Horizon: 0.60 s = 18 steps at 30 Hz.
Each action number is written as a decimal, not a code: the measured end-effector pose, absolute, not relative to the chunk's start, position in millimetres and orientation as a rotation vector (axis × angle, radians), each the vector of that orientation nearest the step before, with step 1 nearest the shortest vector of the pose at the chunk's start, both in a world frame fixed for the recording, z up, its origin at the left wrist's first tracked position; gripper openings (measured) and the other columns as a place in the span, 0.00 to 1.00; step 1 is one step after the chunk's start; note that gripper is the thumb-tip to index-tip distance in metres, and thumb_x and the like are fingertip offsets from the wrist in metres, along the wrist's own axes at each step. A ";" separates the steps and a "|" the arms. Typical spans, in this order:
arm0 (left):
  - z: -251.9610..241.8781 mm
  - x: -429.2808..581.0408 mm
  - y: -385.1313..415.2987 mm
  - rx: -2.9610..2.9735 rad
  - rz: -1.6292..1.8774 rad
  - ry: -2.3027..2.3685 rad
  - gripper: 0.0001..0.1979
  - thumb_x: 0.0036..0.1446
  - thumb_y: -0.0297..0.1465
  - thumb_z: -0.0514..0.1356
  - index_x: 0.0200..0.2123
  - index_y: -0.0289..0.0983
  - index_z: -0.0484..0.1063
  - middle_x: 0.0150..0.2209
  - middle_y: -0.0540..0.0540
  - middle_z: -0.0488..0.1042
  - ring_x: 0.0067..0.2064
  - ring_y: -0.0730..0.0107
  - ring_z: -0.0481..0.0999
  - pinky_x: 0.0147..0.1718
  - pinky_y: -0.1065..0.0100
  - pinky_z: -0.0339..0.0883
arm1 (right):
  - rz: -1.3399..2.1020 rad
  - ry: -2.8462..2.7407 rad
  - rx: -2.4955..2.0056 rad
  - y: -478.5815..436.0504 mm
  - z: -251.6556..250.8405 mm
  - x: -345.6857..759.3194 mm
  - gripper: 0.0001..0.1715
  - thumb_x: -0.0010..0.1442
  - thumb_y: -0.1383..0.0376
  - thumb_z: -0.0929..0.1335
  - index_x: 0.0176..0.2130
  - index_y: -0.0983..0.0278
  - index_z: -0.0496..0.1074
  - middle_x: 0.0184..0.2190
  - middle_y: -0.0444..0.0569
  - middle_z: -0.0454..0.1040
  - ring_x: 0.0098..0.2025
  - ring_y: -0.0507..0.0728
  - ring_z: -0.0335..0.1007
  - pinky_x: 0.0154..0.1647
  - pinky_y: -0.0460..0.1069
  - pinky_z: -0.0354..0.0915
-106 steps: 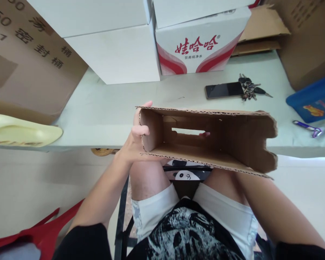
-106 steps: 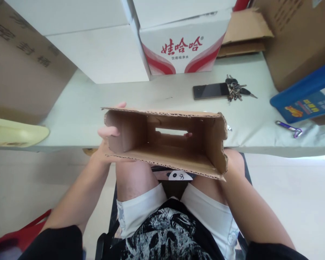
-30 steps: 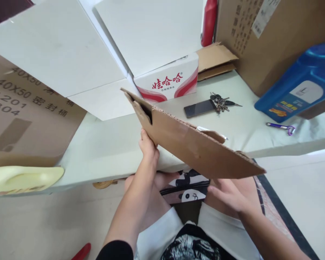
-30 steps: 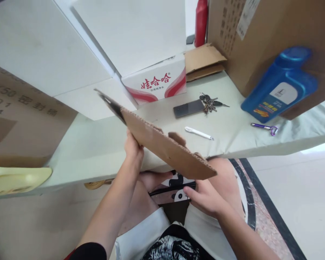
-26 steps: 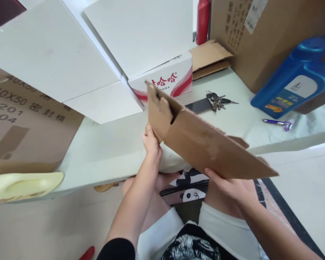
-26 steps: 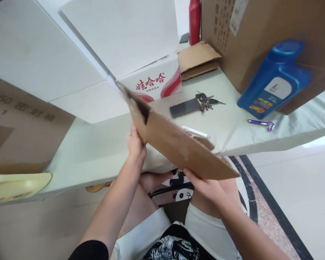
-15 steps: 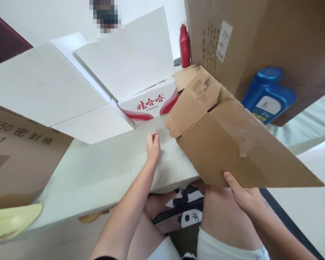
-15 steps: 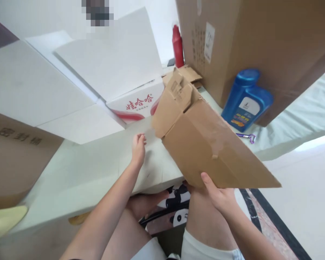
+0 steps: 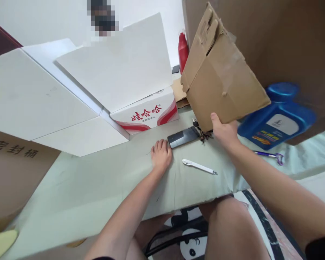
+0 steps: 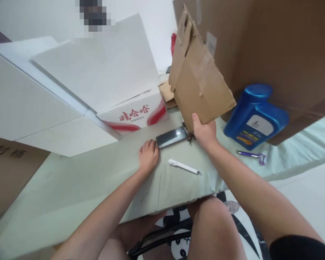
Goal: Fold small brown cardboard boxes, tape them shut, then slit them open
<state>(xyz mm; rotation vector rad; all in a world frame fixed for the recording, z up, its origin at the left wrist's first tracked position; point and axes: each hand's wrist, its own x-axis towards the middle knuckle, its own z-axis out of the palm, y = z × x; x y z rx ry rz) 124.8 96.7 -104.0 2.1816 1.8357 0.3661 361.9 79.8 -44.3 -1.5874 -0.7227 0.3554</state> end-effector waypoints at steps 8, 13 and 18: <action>-107.7 119.0 99.7 2.275 0.165 1.893 0.25 0.69 0.33 0.48 0.66 0.39 0.68 0.72 0.42 0.64 0.75 0.52 0.57 0.73 0.44 0.50 | 0.449 -0.719 -1.465 233.2 -43.7 360.0 0.11 0.63 0.66 0.70 0.47 0.66 0.74 0.53 0.59 0.80 0.58 0.60 0.77 0.62 0.55 0.72; -104.8 119.2 98.8 2.291 0.081 1.872 0.26 0.69 0.34 0.47 0.67 0.40 0.67 0.72 0.43 0.63 0.75 0.52 0.56 0.73 0.45 0.50 | 0.589 -0.482 -1.382 301.1 -39.5 362.3 0.15 0.68 0.66 0.67 0.53 0.67 0.69 0.55 0.60 0.76 0.56 0.56 0.76 0.53 0.49 0.74; -103.9 118.2 99.0 2.287 0.062 1.882 0.27 0.69 0.33 0.47 0.68 0.39 0.66 0.73 0.42 0.63 0.75 0.51 0.56 0.74 0.44 0.50 | 0.879 -0.325 -1.322 325.4 -48.2 366.7 0.14 0.68 0.64 0.68 0.52 0.63 0.66 0.49 0.49 0.76 0.43 0.49 0.77 0.40 0.45 0.76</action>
